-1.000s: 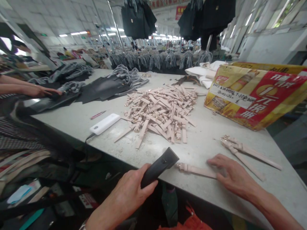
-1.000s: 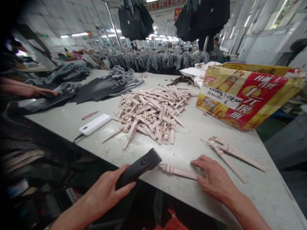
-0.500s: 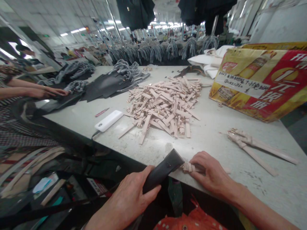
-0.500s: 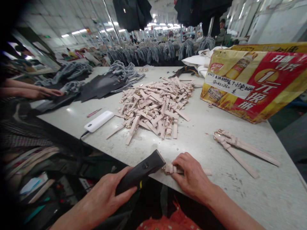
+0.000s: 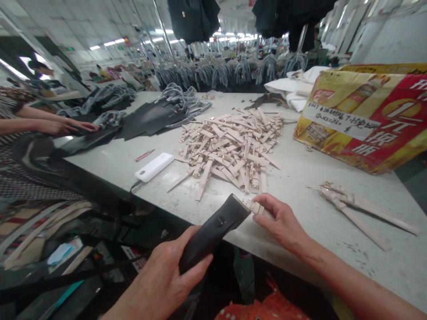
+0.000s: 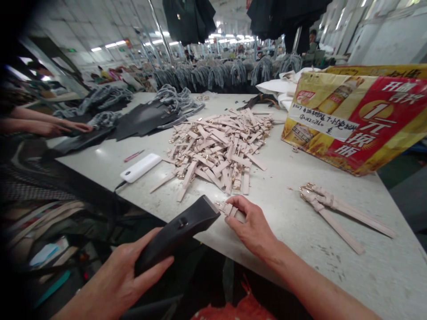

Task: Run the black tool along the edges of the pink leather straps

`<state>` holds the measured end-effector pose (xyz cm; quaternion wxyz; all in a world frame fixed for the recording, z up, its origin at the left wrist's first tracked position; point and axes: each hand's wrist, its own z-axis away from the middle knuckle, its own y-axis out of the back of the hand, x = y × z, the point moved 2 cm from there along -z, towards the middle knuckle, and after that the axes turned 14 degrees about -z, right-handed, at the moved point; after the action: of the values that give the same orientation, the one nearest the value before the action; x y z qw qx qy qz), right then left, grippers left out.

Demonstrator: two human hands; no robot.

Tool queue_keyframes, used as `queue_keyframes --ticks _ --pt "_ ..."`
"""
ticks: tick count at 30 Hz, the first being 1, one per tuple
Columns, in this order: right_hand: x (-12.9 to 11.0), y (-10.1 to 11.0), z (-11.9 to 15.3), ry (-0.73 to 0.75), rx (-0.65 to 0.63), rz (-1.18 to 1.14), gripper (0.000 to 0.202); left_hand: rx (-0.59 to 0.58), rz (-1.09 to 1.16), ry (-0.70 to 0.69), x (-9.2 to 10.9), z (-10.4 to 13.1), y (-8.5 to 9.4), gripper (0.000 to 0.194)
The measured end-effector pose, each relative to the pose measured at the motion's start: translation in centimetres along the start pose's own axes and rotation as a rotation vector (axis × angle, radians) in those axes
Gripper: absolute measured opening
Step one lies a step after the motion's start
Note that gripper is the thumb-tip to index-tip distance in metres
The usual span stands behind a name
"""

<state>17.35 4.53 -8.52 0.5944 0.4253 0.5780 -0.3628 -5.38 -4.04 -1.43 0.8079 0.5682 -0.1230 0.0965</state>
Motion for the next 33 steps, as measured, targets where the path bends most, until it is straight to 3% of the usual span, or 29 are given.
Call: queue_keyframes --ticks 3,7,12,20,25,33 --pt "0.5 -0.1 0.1 -0.041 -0.096 0.255 0.026 0.001 0.014 0.01 -0.1 0.1 0.2 0.028" --pt "1.0 1.0 1.4 0.026 -0.097 0.555 0.031 -0.038 0.027 -0.014 0.2 -0.4 -0.6 0.025" --pt "1.9 2.0 2.3 0.049 -0.145 0.582 0.027 -0.048 -0.093 -0.098 0.8 -1.2 -1.6 0.033" --pt "2.6 2.4 2.7 0.124 -0.022 0.5 0.017 -0.102 -0.249 -0.165 2.0 -3.0 -1.4 0.025" --pt "1.9 2.6 2.5 0.119 -0.123 0.432 0.017 -0.132 -0.247 -0.182 2.3 -3.8 -0.5 0.025" --pt "1.3 3.6 2.9 0.108 -0.239 0.704 0.03 -0.169 -0.261 -0.14 2.9 -4.0 0.3 0.028"
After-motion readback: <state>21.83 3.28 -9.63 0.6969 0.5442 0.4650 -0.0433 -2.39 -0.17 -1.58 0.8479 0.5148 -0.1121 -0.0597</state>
